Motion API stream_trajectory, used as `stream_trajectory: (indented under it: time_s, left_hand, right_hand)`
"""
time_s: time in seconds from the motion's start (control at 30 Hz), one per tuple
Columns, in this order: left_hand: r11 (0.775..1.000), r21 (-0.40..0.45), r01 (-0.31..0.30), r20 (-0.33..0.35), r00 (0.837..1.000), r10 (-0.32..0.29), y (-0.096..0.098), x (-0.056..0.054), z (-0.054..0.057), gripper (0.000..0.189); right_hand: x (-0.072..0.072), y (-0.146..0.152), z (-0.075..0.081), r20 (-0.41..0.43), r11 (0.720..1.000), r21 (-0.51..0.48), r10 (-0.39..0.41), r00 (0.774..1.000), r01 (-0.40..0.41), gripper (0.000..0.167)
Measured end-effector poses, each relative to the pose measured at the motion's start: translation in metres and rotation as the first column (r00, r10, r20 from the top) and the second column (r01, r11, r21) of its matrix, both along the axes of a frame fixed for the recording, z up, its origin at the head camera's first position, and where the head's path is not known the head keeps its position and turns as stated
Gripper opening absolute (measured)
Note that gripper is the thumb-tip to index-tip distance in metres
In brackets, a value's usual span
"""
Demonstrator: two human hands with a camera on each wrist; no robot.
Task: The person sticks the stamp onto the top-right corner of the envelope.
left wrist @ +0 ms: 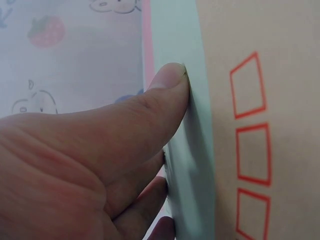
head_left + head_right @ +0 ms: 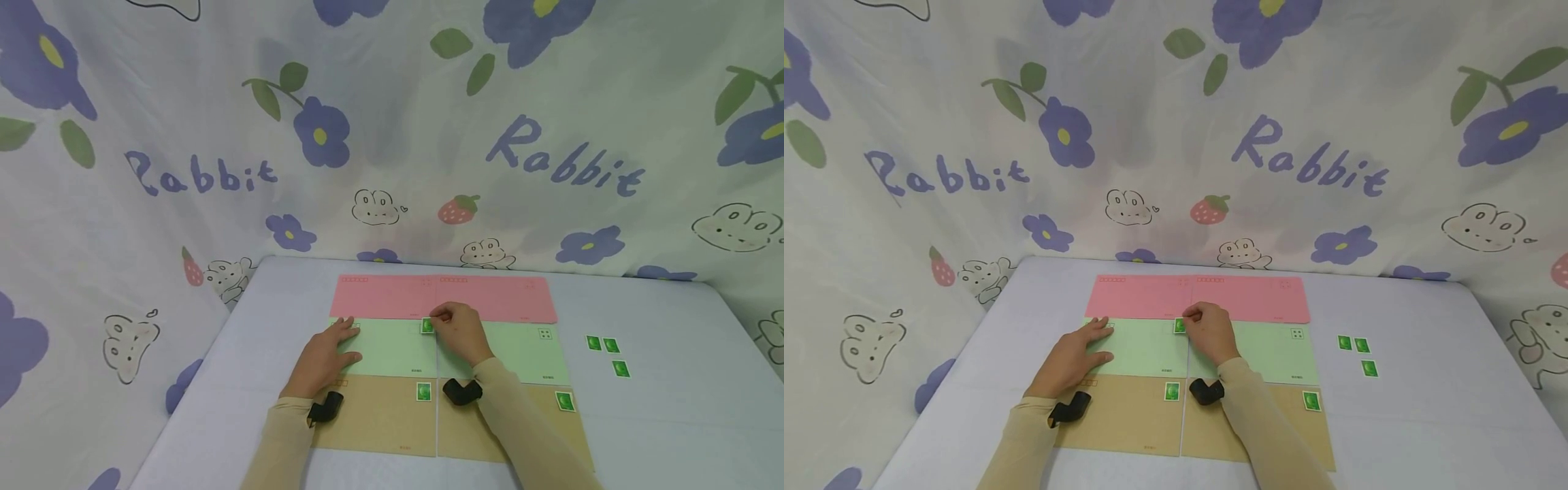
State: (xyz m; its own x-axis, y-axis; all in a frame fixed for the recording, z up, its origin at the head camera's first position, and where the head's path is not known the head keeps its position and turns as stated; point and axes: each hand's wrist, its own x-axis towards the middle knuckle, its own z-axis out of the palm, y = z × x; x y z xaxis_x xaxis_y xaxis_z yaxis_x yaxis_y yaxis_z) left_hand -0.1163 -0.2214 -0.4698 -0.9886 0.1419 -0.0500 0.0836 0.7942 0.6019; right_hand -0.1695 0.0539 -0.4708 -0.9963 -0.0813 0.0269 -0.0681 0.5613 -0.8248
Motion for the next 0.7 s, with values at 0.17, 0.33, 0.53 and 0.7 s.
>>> stream_trajectory:
  time_s: [0.17, 0.33, 0.53, 0.7]
  left_hand:
    - [1.000, -0.004, -0.002, -0.002, 1.000, 0.002, 0.000, 0.001, -0.001, 0.056]
    - [1.000, -0.009, -0.003, -0.004, 1.000, 0.002, 0.001, 0.002, -0.001, 0.057]
    - [1.000, -0.011, 0.002, -0.012, 1.000, -0.002, 0.001, 0.003, -0.002, 0.057]
    - [1.000, -0.016, 0.000, -0.017, 1.000, 0.000, 0.001, 0.004, -0.003, 0.057]
  right_hand:
    - [0.000, -0.001, -0.001, 0.003, 1.000, 0.011, 0.011, 1.000, -0.011, 0.007]
    - [0.000, -0.002, -0.004, 0.003, 1.000, 0.015, 0.014, 1.000, -0.014, 0.007]
    - [0.000, -0.002, -0.008, -0.013, 0.999, 0.030, 0.024, 1.000, -0.024, 0.007]
    - [0.000, -0.004, -0.010, -0.015, 0.999, 0.040, 0.017, 1.000, -0.016, 0.007]
